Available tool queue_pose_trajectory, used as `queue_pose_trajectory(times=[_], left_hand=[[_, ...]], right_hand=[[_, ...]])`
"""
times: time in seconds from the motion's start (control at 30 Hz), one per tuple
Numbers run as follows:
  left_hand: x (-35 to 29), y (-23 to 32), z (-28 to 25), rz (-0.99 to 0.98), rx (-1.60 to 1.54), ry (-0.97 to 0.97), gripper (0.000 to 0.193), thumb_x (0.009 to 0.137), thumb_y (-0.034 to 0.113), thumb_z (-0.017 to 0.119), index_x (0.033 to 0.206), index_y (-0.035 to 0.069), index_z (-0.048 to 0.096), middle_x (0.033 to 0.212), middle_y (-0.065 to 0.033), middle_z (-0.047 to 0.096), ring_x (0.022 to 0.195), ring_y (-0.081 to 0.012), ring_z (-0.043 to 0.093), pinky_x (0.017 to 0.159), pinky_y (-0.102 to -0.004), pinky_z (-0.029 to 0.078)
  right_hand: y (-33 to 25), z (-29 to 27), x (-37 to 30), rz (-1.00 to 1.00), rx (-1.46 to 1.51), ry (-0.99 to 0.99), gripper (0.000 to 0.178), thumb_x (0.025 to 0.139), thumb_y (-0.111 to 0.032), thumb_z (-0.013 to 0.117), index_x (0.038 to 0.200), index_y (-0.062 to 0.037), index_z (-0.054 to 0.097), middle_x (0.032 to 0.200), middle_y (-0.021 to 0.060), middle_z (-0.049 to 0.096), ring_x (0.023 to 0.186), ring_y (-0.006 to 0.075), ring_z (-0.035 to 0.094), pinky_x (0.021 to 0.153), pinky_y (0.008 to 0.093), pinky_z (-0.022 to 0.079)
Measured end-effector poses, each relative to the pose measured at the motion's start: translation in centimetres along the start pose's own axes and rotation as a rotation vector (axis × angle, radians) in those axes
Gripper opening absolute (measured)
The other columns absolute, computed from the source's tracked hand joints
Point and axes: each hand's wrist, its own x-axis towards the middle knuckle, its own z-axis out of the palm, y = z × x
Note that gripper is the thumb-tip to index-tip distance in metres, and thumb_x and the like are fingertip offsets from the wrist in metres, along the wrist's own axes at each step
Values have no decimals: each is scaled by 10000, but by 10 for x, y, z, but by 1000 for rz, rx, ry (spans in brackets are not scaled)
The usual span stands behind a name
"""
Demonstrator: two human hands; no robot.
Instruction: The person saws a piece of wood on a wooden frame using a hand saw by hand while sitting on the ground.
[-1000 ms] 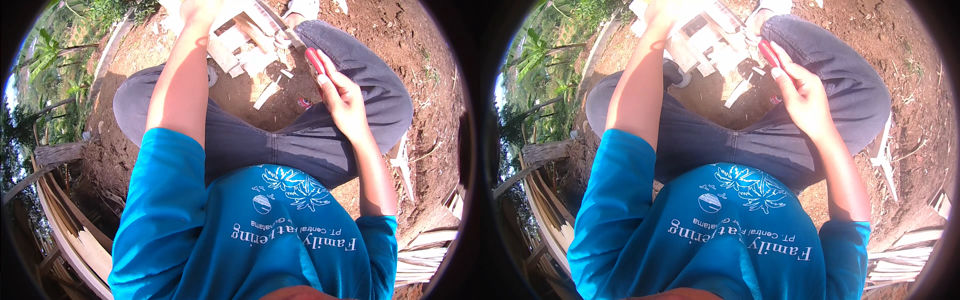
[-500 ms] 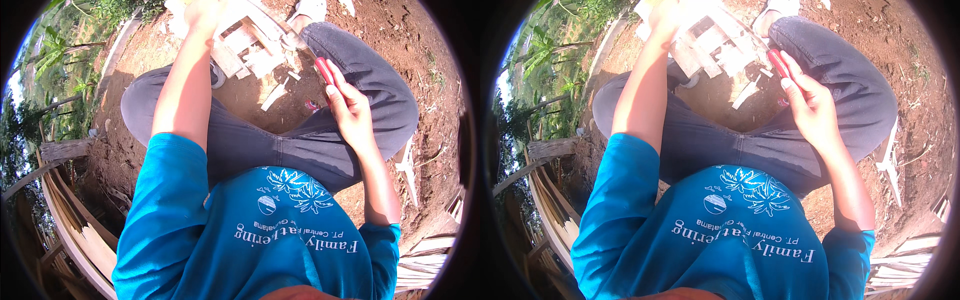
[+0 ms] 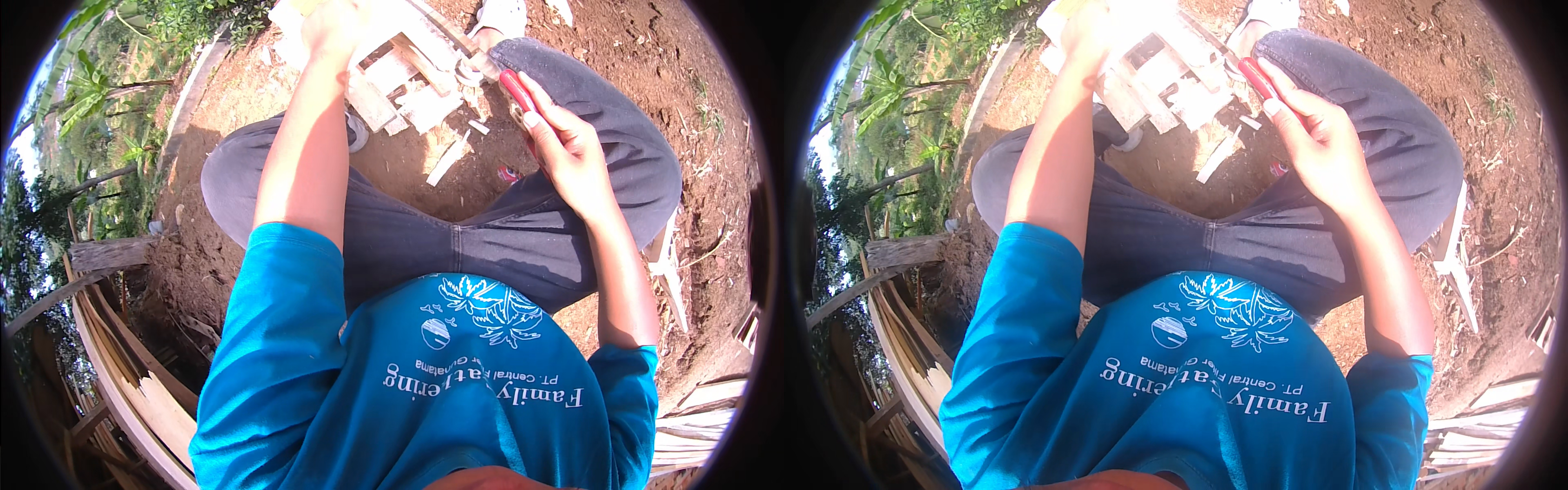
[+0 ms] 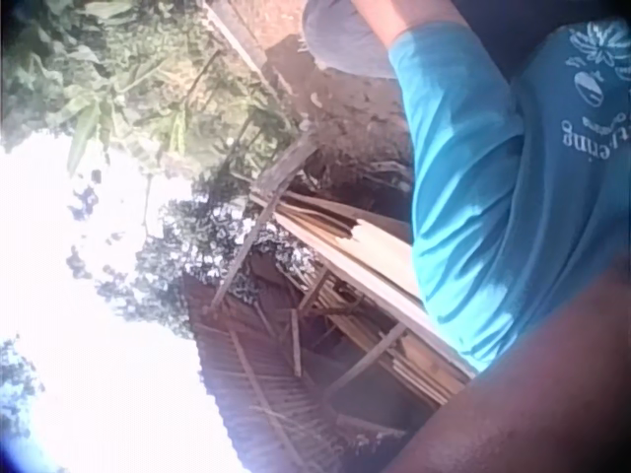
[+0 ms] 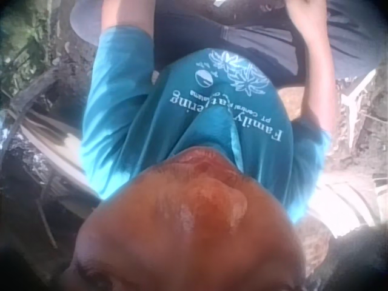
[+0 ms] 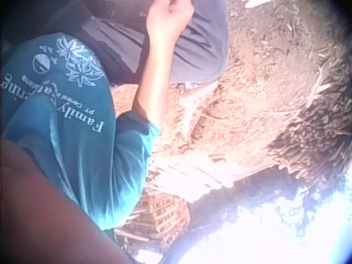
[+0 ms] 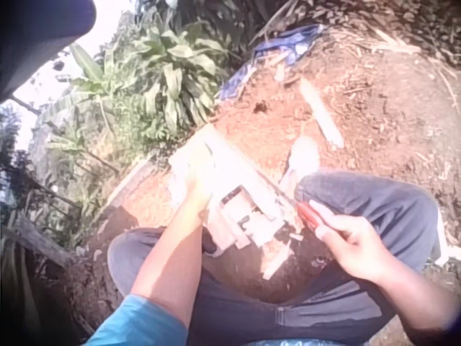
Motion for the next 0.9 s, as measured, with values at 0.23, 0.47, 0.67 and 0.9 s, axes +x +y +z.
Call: queue_pose_trajectory(times=[0.23, 0.47, 0.67, 0.9], left_hand=[[-14, -5, -11, -28, 25, 10, 429, 975, 458, 504, 1040, 120, 761, 1012, -142, 756, 983, -328, 712, 869, -452, 539], [-15, -8, -6, -61, 64, 16, 445, 979, 475, 496, 1044, 124, 761, 1021, -144, 757, 995, -335, 713, 879, -458, 537], [-12, -11, -14, -108, 125, 31, 458, 982, 490, 490, 1047, 127, 762, 1028, -146, 758, 1006, -341, 714, 888, -463, 537], [0, -16, -24, -190, 174, 22, 449, 978, 500, 501, 1055, 142, 761, 1042, -142, 760, 1018, -344, 714, 895, -465, 534]], right_hand=[[5, -6, -24, 12, -49, -4, 428, 1049, -78, 578, 1471, -12, 545, 1440, 76, 626, 1297, 103, 532, 1135, 289, 372], [13, 9, 12, -20, -67, -46, 425, 1053, -92, 576, 1470, -18, 547, 1265, 21, 686, 1071, 46, 557, 985, 232, 445], [16, -2, -25, -36, -39, -57, 401, 1052, -130, 594, 1449, -74, 593, 975, -22, 681, 881, 45, 567, 813, 263, 510], [16, 15, 14, -131, -73, -105, 352, 1048, -140, 592, 1391, -68, 628, 830, -52, 583, 752, 45, 481, 715, 235, 460]])
